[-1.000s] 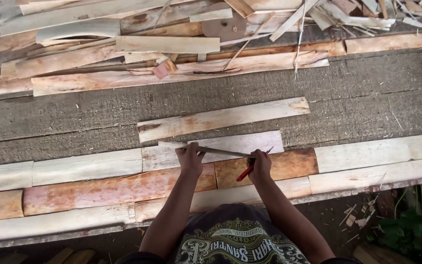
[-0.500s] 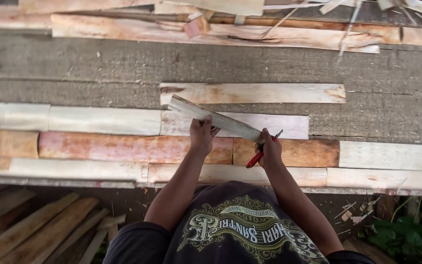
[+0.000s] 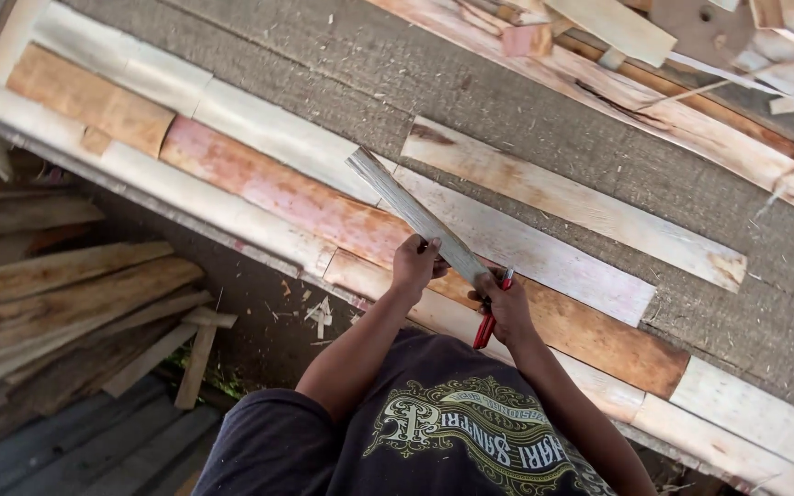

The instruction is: The person uses a utility knife to score and cut thin wooden planks on a workbench. They repeatedly position planks, score along their length, and snap off sections, placing the cut pieces aside.

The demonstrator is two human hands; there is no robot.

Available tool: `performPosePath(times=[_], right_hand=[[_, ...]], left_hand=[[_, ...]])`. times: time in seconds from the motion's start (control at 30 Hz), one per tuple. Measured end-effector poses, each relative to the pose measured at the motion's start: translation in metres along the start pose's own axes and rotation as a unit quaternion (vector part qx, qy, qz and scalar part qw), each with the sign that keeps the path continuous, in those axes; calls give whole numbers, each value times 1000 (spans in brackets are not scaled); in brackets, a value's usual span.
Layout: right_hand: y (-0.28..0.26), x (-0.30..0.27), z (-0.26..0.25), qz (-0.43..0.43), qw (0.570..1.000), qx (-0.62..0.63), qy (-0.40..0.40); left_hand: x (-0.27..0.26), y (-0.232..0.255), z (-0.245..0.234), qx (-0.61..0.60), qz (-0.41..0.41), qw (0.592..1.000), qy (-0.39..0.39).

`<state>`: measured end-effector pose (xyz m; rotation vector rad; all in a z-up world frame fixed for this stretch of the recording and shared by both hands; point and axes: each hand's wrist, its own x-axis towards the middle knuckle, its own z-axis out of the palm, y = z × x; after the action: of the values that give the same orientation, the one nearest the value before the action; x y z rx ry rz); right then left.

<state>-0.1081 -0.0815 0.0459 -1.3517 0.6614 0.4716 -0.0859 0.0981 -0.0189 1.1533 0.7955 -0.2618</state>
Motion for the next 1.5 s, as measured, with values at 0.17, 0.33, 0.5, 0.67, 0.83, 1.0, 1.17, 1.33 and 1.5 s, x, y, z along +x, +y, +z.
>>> performPosePath(times=[0.17,0.33,0.5,0.67,0.83,1.0,1.17,1.33,1.5], right_hand=[[51,37,-14,-18,995,-87,-45],[67,44,-5,-36,987,-129,-91],[64,44,-2,-27,976,-180,-119],[64,48,-4,-36,967,-213,-136],[54,39,2,-90,933,-313,-152],[63,36,12,-236,832,-460,-203],[50,16,38,-283,810,-445,-257],[54,39,71,-292,822,-449,-194],[53,57,135,-137,848,-478,-185]], left_hand=[[-20,4,-19,9,15,999,46],[-25,-4,-42,17,32,995,93],[-35,-17,-54,0,22,991,129],[-54,-13,-54,-32,8,989,144],[-54,-23,-63,-69,-1,985,156],[-82,19,-68,-130,26,969,209],[-22,-34,-120,-101,31,949,296],[14,-11,-165,-65,81,942,320],[58,-1,-213,-91,113,951,272]])
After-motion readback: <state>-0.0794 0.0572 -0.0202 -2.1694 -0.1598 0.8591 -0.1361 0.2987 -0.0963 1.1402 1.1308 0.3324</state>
